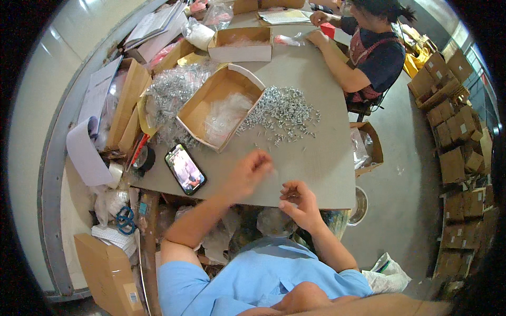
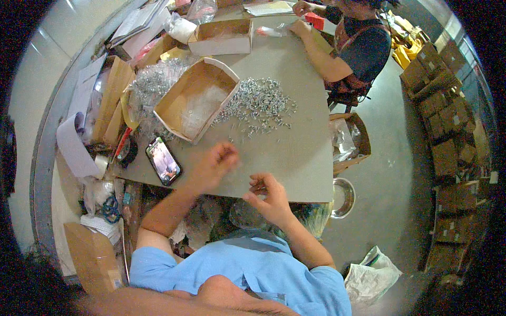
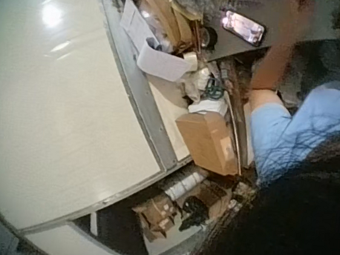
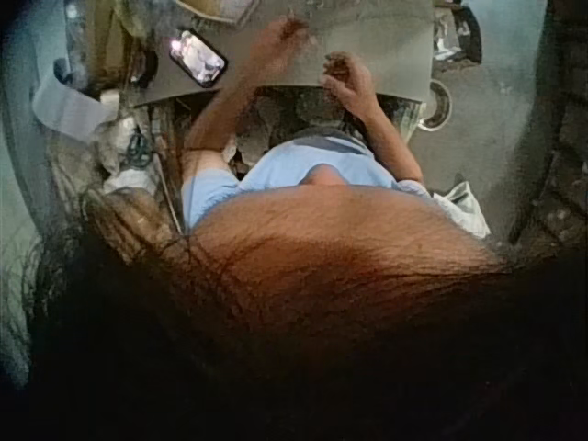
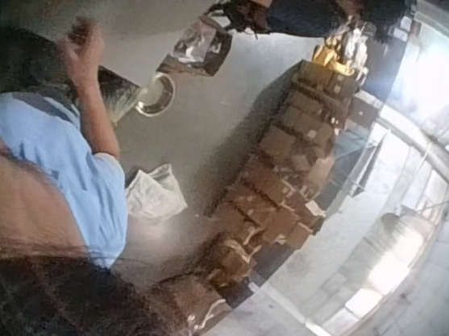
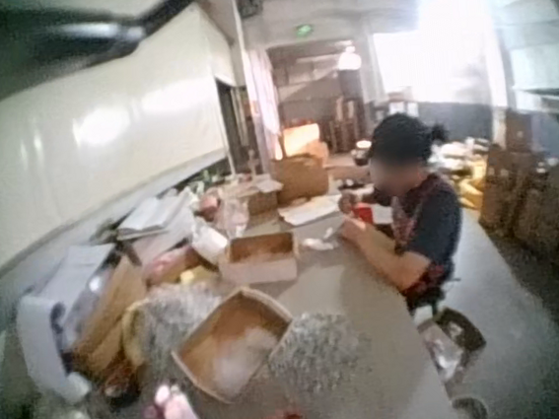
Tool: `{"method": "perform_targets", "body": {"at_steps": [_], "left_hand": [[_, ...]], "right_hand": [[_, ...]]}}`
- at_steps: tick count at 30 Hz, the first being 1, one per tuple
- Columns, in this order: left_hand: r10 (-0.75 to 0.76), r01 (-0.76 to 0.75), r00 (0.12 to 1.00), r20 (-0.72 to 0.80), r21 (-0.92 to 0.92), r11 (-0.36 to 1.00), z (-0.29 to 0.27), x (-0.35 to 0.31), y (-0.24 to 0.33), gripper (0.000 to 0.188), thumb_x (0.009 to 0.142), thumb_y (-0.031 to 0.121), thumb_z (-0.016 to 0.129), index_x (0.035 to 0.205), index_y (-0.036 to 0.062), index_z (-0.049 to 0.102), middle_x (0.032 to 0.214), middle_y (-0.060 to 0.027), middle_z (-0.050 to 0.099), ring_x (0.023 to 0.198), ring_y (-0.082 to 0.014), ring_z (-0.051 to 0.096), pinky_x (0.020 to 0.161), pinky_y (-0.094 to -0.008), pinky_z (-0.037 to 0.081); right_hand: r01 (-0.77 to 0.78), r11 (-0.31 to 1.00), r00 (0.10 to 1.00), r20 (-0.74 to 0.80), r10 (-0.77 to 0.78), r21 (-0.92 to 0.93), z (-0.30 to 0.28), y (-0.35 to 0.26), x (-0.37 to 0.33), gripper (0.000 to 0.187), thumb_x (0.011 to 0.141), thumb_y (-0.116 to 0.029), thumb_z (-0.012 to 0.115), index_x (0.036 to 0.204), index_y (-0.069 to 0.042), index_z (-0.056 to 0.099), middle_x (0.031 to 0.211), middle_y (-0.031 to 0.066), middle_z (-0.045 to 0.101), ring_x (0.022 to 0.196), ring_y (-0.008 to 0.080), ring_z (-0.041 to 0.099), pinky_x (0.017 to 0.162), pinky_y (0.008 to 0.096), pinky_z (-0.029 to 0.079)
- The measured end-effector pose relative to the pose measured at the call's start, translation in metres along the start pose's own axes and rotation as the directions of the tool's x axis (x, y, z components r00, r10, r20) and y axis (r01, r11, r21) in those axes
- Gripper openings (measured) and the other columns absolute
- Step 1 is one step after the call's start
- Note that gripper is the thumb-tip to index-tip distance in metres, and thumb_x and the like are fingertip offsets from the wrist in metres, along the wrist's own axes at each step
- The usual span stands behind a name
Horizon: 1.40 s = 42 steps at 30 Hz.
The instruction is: The person sorts small metal components by hand into a plastic bag, taking them from a pile on the table and a cardboard box.
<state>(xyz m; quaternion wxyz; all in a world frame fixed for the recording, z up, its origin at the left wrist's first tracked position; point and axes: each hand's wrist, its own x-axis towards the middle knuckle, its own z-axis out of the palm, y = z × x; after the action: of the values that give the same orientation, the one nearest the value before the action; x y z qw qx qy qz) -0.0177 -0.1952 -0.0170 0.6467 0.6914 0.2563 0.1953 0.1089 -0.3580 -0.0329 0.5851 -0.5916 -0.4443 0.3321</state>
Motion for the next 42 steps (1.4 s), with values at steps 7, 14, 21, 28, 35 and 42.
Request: {"method": "perform_targets", "body": {"at_steps": [7,14,21,28,35,42], "left_hand": [[0.048,-0.118,0.989,-0.137,-0.568,0.815,0.060,-0.052,-0.044,0.031,0.092,0.018,0.057,0.119,0.0078,0.047,0.099,-0.0023,0.055,0.090,-0.0107,0.052,0.080,-0.0245,0.044],[0.043,-0.066,0.974,-0.222,-0.098,0.993,0.044,-0.080,-0.037,0.036,0.084,0.011,0.067,0.118,0.0037,0.056,0.101,-0.0053,0.057,0.087,-0.0104,0.054,0.076,-0.0251,0.046],[0.098,-0.109,0.950,-0.296,-0.021,0.994,0.022,-0.090,-0.038,0.019,0.085,0.008,0.064,0.103,0.0002,0.065,0.086,-0.0056,0.065,0.075,-0.0136,0.059,0.070,-0.0247,0.048],[-0.091,-0.050,0.931,-0.354,-0.370,0.928,0.005,-0.103,-0.046,0.013,0.088,0.007,0.061,0.096,-0.0009,0.066,0.077,-0.0030,0.064,0.067,-0.0072,0.054,0.058,-0.0213,0.042],[-0.276,0.198,0.935,-0.222,-0.318,0.927,-0.012,-0.130,-0.066,0.008,0.079,0.006,0.070,0.083,0.0001,0.068,0.077,-0.0050,0.063,0.070,-0.0106,0.057,0.066,-0.0242,0.046],[-0.281,0.237,0.958,-0.051,-0.406,0.882,-0.002,-0.153,-0.105,0.009,0.078,0.008,0.072,0.080,0.0006,0.067,0.096,-0.0116,0.066,0.093,-0.0195,0.062,0.078,-0.0326,0.050]], "right_hand": [[-0.198,0.978,0.980,0.034,0.196,0.065,0.007,0.009,-0.001,0.016,0.079,0.000,0.066,0.091,-0.002,0.055,0.074,0.0030,0.058,0.066,0.0075,0.052,0.058,0.0234,0.044],[-0.284,0.958,0.941,0.200,0.273,0.028,0.009,0.011,0.000,0.018,0.077,-0.001,0.067,0.088,-0.003,0.054,0.070,0.0008,0.054,0.063,0.0067,0.048,0.056,0.0225,0.042],[-0.298,0.952,0.890,0.338,0.305,-0.076,0.020,0.009,0.014,0.018,0.078,-0.006,0.068,0.089,-0.003,0.054,0.070,0.0009,0.054,0.065,0.0080,0.049,0.059,0.0251,0.044],[0.174,0.806,0.943,0.331,0.029,-0.566,0.032,-0.001,0.074,0.023,0.078,-0.008,0.064,0.101,-0.005,0.061,0.090,0.0105,0.058,0.080,0.0246,0.059,0.069,0.0338,0.048],[0.258,0.719,0.942,0.332,-0.041,-0.645,0.046,0.016,0.090,0.022,0.079,-0.013,0.064,0.100,-0.007,0.062,0.099,0.0152,0.057,0.092,0.0345,0.056,0.079,0.0408,0.047],[0.195,0.732,0.970,0.240,-0.044,-0.653,0.035,0.013,0.069,0.018,0.076,-0.008,0.067,0.093,-0.004,0.061,0.095,0.0135,0.058,0.082,0.0314,0.059,0.071,0.0363,0.049]]}}
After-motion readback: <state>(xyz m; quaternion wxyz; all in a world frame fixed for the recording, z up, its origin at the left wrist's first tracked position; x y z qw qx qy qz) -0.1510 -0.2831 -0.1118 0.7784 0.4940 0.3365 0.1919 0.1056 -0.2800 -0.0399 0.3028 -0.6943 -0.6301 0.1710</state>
